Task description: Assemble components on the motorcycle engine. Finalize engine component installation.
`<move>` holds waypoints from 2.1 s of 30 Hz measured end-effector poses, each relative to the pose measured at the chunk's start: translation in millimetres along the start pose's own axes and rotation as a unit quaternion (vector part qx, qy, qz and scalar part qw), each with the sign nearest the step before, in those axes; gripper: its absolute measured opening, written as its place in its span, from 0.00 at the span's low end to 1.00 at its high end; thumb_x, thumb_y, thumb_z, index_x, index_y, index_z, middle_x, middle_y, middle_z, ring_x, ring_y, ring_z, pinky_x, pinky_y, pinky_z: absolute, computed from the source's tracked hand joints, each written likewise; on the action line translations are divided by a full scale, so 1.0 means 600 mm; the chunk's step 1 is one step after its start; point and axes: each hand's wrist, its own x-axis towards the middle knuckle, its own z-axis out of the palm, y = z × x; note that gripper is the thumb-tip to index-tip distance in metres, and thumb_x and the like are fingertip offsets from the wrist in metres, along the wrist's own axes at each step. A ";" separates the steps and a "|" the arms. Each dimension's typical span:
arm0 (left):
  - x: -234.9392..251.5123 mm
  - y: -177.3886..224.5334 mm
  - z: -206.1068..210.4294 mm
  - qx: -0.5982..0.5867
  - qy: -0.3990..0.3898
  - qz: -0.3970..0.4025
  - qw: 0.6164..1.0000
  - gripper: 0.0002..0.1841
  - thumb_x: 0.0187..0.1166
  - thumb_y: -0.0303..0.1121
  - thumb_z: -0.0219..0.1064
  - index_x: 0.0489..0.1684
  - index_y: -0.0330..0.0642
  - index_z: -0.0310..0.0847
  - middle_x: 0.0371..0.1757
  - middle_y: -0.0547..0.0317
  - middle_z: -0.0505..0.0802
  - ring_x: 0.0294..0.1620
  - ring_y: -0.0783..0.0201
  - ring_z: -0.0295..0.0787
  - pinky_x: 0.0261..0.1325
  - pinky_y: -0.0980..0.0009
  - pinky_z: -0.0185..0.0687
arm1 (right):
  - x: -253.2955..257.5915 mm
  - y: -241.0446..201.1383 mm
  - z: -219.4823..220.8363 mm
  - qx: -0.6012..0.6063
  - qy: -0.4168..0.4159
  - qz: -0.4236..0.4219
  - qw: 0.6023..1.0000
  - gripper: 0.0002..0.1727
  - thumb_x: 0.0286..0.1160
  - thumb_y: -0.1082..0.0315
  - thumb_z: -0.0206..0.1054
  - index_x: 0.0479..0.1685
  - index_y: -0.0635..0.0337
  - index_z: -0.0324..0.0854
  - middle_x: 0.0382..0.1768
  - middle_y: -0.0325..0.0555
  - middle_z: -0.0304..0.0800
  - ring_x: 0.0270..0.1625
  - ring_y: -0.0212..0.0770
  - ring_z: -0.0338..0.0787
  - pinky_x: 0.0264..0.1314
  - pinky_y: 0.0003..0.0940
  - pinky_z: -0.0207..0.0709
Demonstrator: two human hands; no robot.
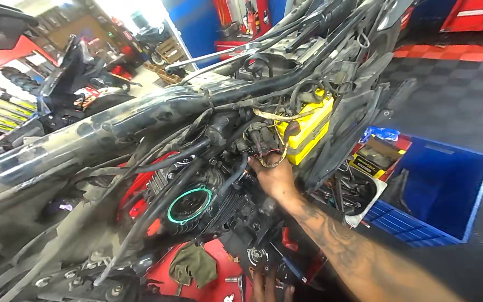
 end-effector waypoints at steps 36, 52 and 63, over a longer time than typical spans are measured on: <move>0.417 0.153 -0.109 0.203 0.093 0.009 0.975 0.14 0.86 0.31 0.56 0.55 0.39 0.89 0.58 0.44 0.92 0.68 0.46 0.85 0.71 0.54 0.80 | 0.016 0.024 -0.002 0.084 -0.047 -0.096 0.991 0.15 0.79 0.53 0.70 0.54 0.52 0.89 0.51 0.43 0.93 0.59 0.37 0.90 0.67 0.49 0.81; 0.419 0.159 -0.108 0.230 0.082 0.042 0.969 0.11 0.83 0.28 0.59 0.52 0.39 0.89 0.53 0.47 0.92 0.61 0.49 0.88 0.61 0.55 0.85 | 0.013 0.022 -0.021 0.132 -0.118 -0.070 0.982 0.10 0.75 0.59 0.74 0.48 0.51 0.87 0.44 0.37 0.92 0.52 0.30 0.90 0.58 0.40 0.83; 0.401 0.195 -0.112 0.298 0.082 -0.016 0.951 0.15 0.85 0.28 0.57 0.62 0.37 0.85 0.55 0.46 0.92 0.57 0.50 0.91 0.53 0.55 0.88 | 0.020 0.041 -0.025 0.076 -0.126 -0.119 0.982 0.13 0.76 0.52 0.70 0.44 0.52 0.88 0.43 0.42 0.92 0.52 0.38 0.90 0.58 0.51 0.82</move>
